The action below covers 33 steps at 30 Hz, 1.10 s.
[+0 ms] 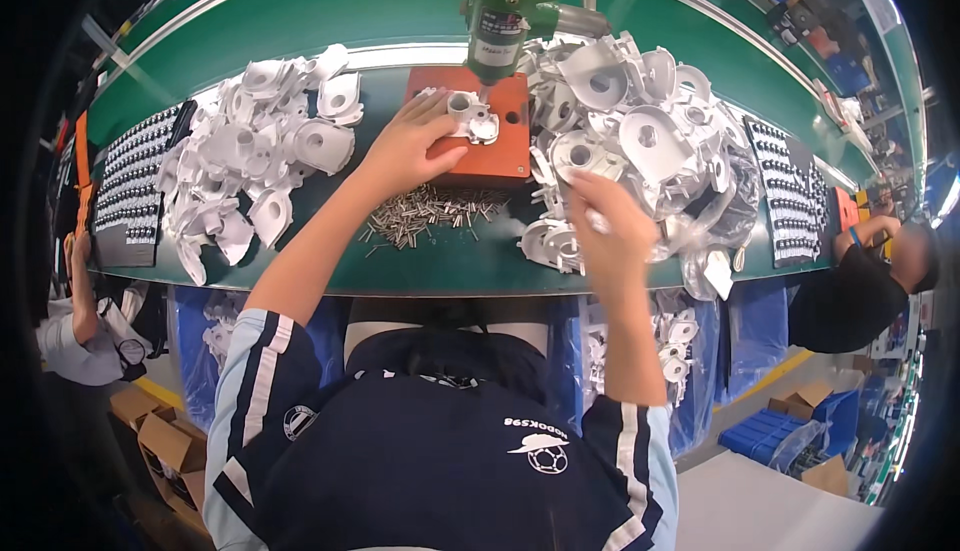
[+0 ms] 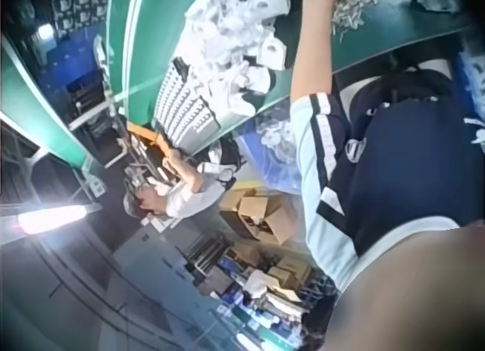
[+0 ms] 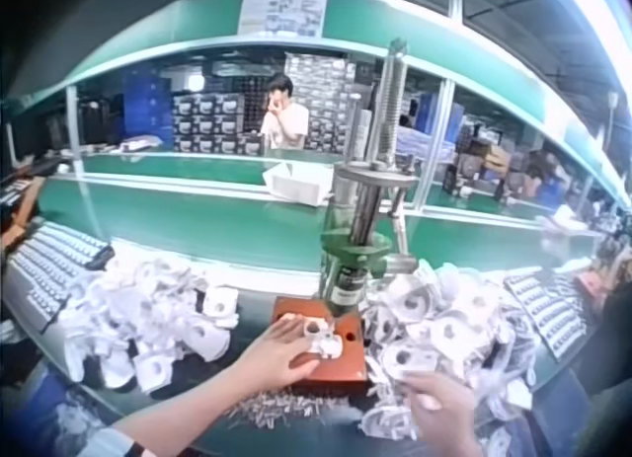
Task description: Assembling small plastic components using a manual press and screws on a factory line.
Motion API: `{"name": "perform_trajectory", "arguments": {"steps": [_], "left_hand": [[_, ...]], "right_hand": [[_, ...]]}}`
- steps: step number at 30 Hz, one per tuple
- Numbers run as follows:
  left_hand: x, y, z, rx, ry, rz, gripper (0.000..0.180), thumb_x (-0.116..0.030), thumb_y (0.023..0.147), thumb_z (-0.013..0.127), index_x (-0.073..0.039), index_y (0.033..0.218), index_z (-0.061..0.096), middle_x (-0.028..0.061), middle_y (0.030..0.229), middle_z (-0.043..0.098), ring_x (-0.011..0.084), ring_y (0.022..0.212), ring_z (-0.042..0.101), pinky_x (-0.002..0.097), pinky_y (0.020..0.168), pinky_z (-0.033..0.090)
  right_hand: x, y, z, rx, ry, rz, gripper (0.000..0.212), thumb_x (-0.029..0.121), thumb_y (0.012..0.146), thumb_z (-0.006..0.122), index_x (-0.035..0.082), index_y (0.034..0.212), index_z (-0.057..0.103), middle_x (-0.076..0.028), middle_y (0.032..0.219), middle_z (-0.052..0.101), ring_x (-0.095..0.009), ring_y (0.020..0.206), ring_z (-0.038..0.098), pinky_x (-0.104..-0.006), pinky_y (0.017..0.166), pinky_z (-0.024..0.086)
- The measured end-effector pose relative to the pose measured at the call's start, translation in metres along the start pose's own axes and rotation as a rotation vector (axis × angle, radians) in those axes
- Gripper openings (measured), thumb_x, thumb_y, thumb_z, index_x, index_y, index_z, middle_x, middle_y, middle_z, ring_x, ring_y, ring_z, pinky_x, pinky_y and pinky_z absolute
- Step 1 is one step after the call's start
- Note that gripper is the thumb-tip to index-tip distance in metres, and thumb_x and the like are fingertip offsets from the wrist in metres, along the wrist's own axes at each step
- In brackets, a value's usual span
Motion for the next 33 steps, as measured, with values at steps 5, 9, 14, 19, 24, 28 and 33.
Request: {"name": "perform_trajectory", "arguments": {"steps": [5,9,14,19,24,28,33], "left_hand": [[0.002,0.0,0.0,-0.027,-0.002,-0.016,0.032,-0.029,0.08,0.062,-0.006,0.102,0.059,0.0189,0.131,0.045,0.0357,0.127,0.036,0.0441,0.107,0.028],[0.003,0.002,0.005,0.002,0.015,0.007,0.032,-0.027,0.079,0.061,-0.007,0.103,0.058,0.0158,0.13,0.047,0.0338,0.126,0.037,0.0441,0.107,0.028],[0.005,0.0,0.003,-0.047,0.009,0.01,0.032,-0.027,0.078,0.061,-0.007,0.104,0.057,0.0145,0.129,0.047,0.0327,0.126,0.038,0.0439,0.107,0.027],[0.003,0.0,0.004,-0.032,0.016,0.021,0.033,-0.028,0.079,0.061,-0.007,0.104,0.057,0.0164,0.129,0.048,0.0332,0.125,0.039,0.0442,0.107,0.028],[0.0,0.0,-0.002,-0.085,0.02,0.042,0.032,-0.028,0.078,0.06,-0.006,0.101,0.058,0.0182,0.125,0.05,0.0338,0.123,0.041,0.0437,0.106,0.029],[0.002,0.0,0.001,-0.056,0.016,0.02,0.032,-0.028,0.079,0.061,-0.007,0.102,0.058,0.0168,0.128,0.049,0.0331,0.124,0.04,0.0435,0.106,0.028],[0.003,0.0,0.0,-0.056,0.021,0.015,0.034,-0.029,0.08,0.061,-0.007,0.105,0.058,0.0184,0.128,0.048,0.0326,0.125,0.039,0.0434,0.106,0.028]], "right_hand": [[0.004,0.058,0.097,0.046,0.098,0.014,0.011,0.004,0.075,0.064,-0.002,0.085,0.064,-0.012,0.089,0.066,-0.022,0.072,0.064,-0.0292,0.067,0.05],[-0.008,0.071,0.119,0.009,-0.106,-0.004,0.009,0.006,0.073,0.063,-0.002,0.079,0.062,-0.014,0.08,0.062,-0.03,0.071,0.061,-0.0352,0.066,0.048],[-0.007,0.067,0.124,-0.043,-0.274,-0.119,0.007,0.006,0.072,0.063,0.0,0.075,0.061,-0.012,0.077,0.061,-0.03,0.077,0.06,-0.0383,0.07,0.046],[0.004,0.06,0.131,0.026,-0.257,-0.296,0.007,0.01,0.075,0.06,0.004,0.077,0.062,-0.009,0.085,0.065,-0.026,0.083,0.06,-0.0379,0.076,0.042],[0.006,0.056,0.132,0.103,-0.286,-0.274,0.009,0.01,0.077,0.059,0.003,0.081,0.063,-0.01,0.087,0.065,-0.026,0.088,0.059,-0.038,0.077,0.042],[0.017,0.057,0.135,0.172,-0.341,-0.259,0.013,0.009,0.077,0.059,0.001,0.087,0.064,-0.01,0.094,0.064,-0.028,0.091,0.057,-0.0386,0.079,0.043],[0.044,0.039,0.11,0.164,-0.383,-0.274,0.012,0.012,0.076,0.06,0.002,0.083,0.061,-0.01,0.087,0.06,-0.029,0.086,0.057,-0.0376,0.076,0.044]]}}
Point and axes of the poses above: each hand's wrist, its own y-axis towards the middle knuckle, its own z-axis out of the palm, x = y × z, the point moved 10 cm from there along y, towards the middle knuckle
